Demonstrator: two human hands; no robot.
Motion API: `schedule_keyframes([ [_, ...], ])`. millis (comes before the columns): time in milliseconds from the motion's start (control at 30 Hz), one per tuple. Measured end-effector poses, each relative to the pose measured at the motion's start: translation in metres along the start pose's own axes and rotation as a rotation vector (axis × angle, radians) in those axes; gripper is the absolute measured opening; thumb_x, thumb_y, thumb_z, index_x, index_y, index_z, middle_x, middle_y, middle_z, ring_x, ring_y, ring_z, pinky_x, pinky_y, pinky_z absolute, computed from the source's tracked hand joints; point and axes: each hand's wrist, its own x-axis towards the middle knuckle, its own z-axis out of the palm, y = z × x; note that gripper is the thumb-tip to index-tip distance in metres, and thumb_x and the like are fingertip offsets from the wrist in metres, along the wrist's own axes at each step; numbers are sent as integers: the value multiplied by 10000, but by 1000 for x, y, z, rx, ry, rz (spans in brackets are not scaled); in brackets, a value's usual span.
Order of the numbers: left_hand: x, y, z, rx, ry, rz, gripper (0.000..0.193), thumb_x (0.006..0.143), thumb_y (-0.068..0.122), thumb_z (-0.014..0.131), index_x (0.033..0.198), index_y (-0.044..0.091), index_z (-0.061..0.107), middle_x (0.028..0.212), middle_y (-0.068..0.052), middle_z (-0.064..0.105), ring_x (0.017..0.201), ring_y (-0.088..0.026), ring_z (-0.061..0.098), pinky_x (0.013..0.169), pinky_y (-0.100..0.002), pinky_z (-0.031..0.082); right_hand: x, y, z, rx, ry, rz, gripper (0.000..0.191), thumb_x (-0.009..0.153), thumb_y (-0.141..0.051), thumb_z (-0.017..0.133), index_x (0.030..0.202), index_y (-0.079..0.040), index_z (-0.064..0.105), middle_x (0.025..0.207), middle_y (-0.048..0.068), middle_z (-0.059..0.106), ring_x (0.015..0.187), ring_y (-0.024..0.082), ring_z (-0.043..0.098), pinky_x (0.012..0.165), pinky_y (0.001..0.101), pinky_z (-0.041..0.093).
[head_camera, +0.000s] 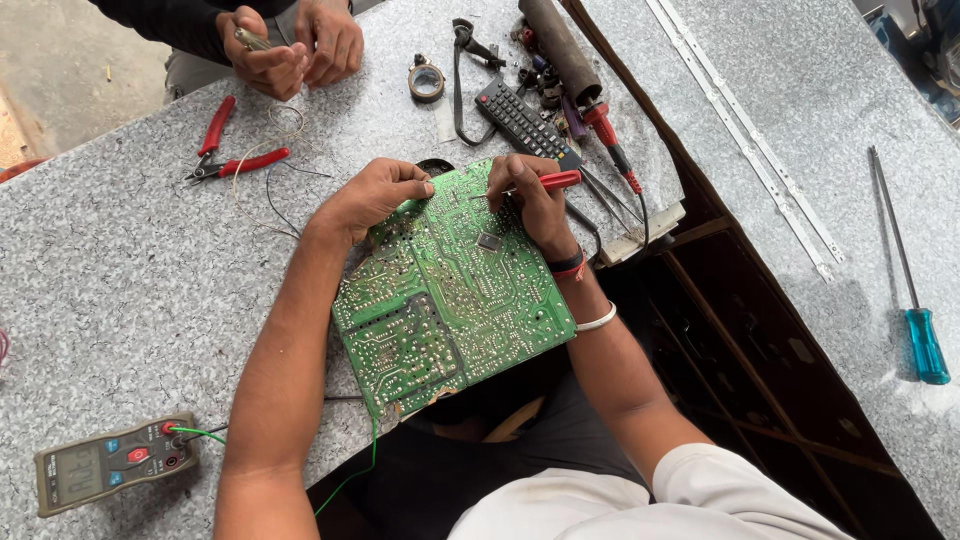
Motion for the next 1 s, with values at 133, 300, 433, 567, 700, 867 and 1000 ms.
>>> schedule_keyframes([
  [133,2,0,0,19,0,-1,206,906,197,733,1018,24,734,841,6,698,704,-50,596,632,-216,476,0,0,0,-10,4,-1,594,1131,-401,456,784,40,652,705,106,587,663,172,549,660,310,434],
  [300,2,1,1,22,6,4,185,894,185,724,995,31,737,822,11,697,699,-56,596,640,-220,478,1,-1,0,-7,7,5,592,1129,-398,454,782,40,647,709,109,589,657,170,553,651,308,438],
  [433,1,4,4,104,68,-6,176,895,203,726,969,46,753,809,19,685,694,-52,560,630,-224,444,1,-2,1,-15,5,-5,597,1138,-397,450,783,41,647,710,107,587,667,169,546,658,307,433],
  [567,-2,7,7,133,105,-14,181,901,220,723,960,54,766,796,24,685,688,-49,549,632,-226,433,1,-3,2,3,5,4,595,1129,-404,455,784,41,647,708,104,579,658,165,543,641,305,429],
  [700,-5,8,9,76,139,-49,210,926,254,694,955,59,767,767,24,687,648,-57,551,601,-251,444,0,-3,2,2,3,-1,601,1130,-412,460,777,39,645,693,102,577,658,161,534,642,303,423],
  [867,-5,6,9,139,133,9,259,946,294,722,938,40,771,756,40,666,648,-32,526,592,-244,430,0,-2,3,-6,5,-7,604,1133,-415,461,776,38,642,694,103,581,665,163,537,654,306,426],
  [1000,-3,4,8,55,90,7,260,937,288,729,925,30,756,747,39,681,631,-43,536,571,-253,429,-1,-1,2,12,23,18,594,1113,-420,468,771,33,643,713,99,576,644,158,550,607,294,435],
])
